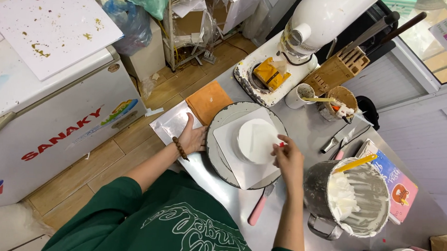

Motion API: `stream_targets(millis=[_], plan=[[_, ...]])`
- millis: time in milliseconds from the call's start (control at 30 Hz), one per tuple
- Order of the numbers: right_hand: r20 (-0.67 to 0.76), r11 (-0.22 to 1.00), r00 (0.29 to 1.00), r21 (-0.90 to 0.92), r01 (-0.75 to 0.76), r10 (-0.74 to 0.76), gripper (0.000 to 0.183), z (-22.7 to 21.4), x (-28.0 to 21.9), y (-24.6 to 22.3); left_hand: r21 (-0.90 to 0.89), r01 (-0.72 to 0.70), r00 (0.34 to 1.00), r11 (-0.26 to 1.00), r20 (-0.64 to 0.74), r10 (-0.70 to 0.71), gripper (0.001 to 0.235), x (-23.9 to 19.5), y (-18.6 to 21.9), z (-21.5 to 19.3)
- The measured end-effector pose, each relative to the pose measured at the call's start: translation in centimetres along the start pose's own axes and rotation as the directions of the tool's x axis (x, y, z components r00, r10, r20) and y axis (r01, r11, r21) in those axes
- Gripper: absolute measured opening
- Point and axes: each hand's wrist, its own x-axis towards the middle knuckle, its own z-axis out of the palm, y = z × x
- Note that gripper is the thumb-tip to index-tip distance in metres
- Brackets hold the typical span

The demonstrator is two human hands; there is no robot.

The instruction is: The person assembles a layer cake on a turntable, placing a chocolate cake layer onto a frosted base and spreading white frosting over the top and sides with a spatula. They then retrieve a piping bag, fill it with green frosting, and hold it over the work table.

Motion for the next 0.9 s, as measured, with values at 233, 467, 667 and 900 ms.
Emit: stream_targets(millis=[233, 467, 667, 900], plan=[[-0.285, 1.000, 0.959, 0.010, 0.003, 0.000, 0.037, -4.3, -2.6, 4.5, -0.133, 0.055, 0.995, 0.990, -0.081, -0.066, 0.138, -1.2, -2.4, 1.0], [-0.519, 0.983, 0.841, 0.008, 0.183, -0.153, 0.054, 0.7, -4.3, 10.9, 0.164, 0.459, 0.851, 0.873, 0.200, -0.485, 0.139, -2.1, -9.2, -1.4], [-0.493, 0.962, 0.845, 0.052, 0.268, -0.208, 0.062, 4.3, -6.8, 9.6, 0.368, 0.435, 0.884, 0.822, -0.001, -0.467, 0.132, -1.2, -9.1, -5.1], [-0.460, 0.970, 0.873, 0.091, 0.226, -0.160, 0.035, 7.4, -10.4, 9.9, -0.016, -0.090, 0.979, 0.996, -0.183, 0.086, 0.127, -0.8, -4.0, -2.0]])
